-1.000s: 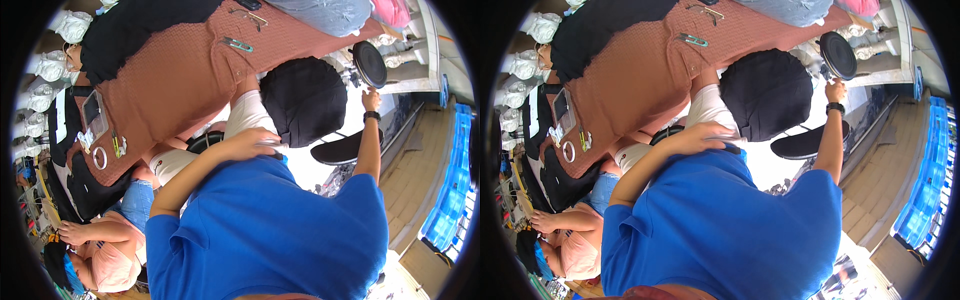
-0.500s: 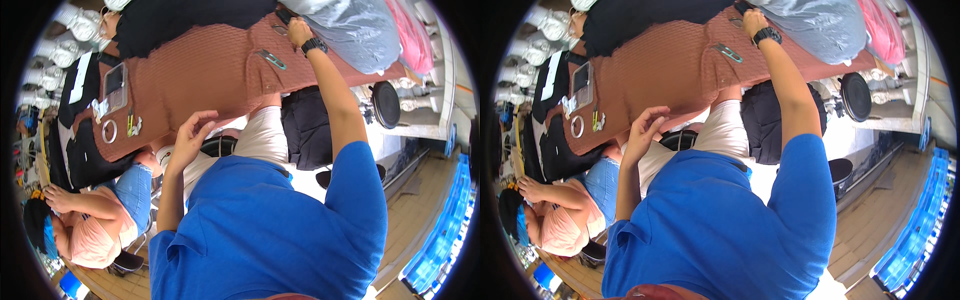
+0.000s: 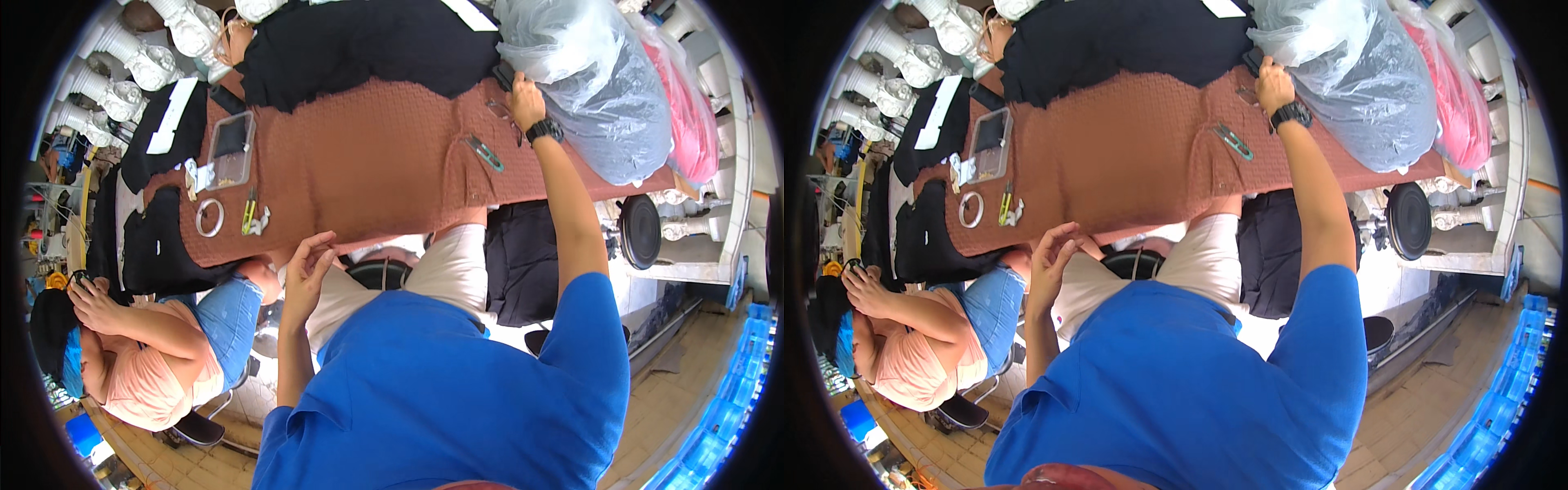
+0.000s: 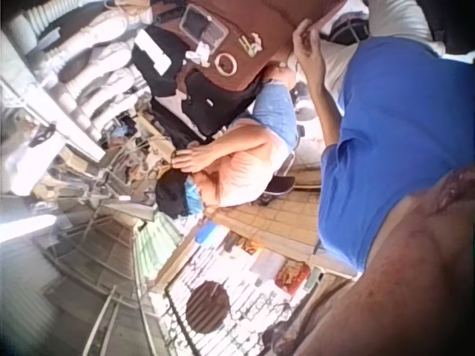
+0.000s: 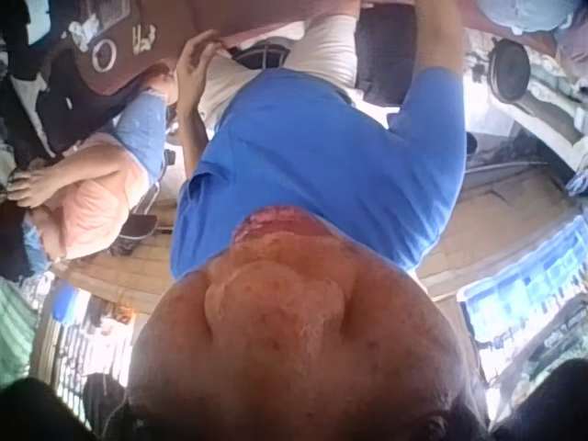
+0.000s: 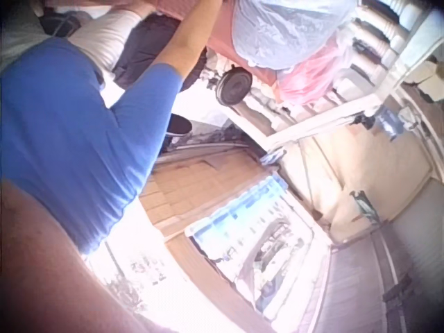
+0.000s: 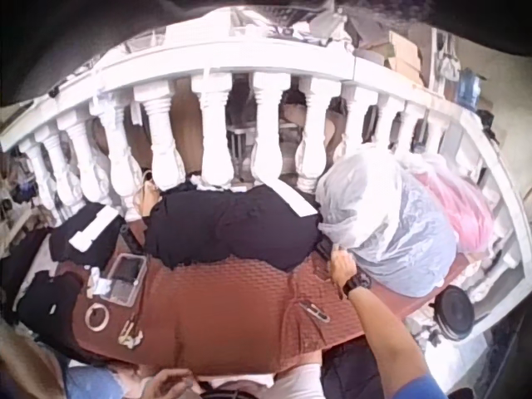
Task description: The person prepares black garments by hand on a table, trims loose threads with snips, inspects the fabric, and places items into a cardboard box.
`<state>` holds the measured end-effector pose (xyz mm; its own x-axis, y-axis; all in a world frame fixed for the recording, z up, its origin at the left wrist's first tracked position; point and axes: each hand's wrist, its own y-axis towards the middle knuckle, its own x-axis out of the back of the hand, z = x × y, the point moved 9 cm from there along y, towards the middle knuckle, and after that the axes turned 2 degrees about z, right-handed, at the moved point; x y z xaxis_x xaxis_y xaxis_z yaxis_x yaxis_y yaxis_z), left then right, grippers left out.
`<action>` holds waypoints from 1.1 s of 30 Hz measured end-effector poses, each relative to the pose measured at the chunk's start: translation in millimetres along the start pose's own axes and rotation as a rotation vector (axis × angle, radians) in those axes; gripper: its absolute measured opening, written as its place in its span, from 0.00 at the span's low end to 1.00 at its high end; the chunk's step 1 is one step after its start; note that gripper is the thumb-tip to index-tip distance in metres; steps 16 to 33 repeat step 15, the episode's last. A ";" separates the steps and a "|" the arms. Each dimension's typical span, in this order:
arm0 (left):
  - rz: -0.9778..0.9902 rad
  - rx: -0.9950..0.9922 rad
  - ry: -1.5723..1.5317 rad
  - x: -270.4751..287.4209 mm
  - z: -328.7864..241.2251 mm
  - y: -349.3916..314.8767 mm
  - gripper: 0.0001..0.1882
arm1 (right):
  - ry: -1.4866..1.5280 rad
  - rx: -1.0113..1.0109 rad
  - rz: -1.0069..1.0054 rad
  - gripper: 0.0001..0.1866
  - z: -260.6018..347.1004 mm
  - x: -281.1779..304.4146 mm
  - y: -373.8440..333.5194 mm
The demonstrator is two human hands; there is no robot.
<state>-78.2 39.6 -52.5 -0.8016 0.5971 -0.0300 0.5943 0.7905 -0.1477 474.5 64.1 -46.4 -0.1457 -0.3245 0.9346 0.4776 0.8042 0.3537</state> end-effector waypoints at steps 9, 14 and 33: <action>-0.166 -0.441 0.405 -6.9 -100.3 34.6 0.35 | 1.578 -0.144 0.535 0.23 127.4 103.3 -81.5; 0.016 -0.632 0.559 -40.2 -153.5 48.1 0.45 | 1.902 -0.079 1.095 0.31 212.7 126.7 -149.8; 0.072 -0.660 0.627 -45.0 -156.8 48.3 0.46 | 1.899 -0.102 1.185 0.33 221.3 126.7 -158.8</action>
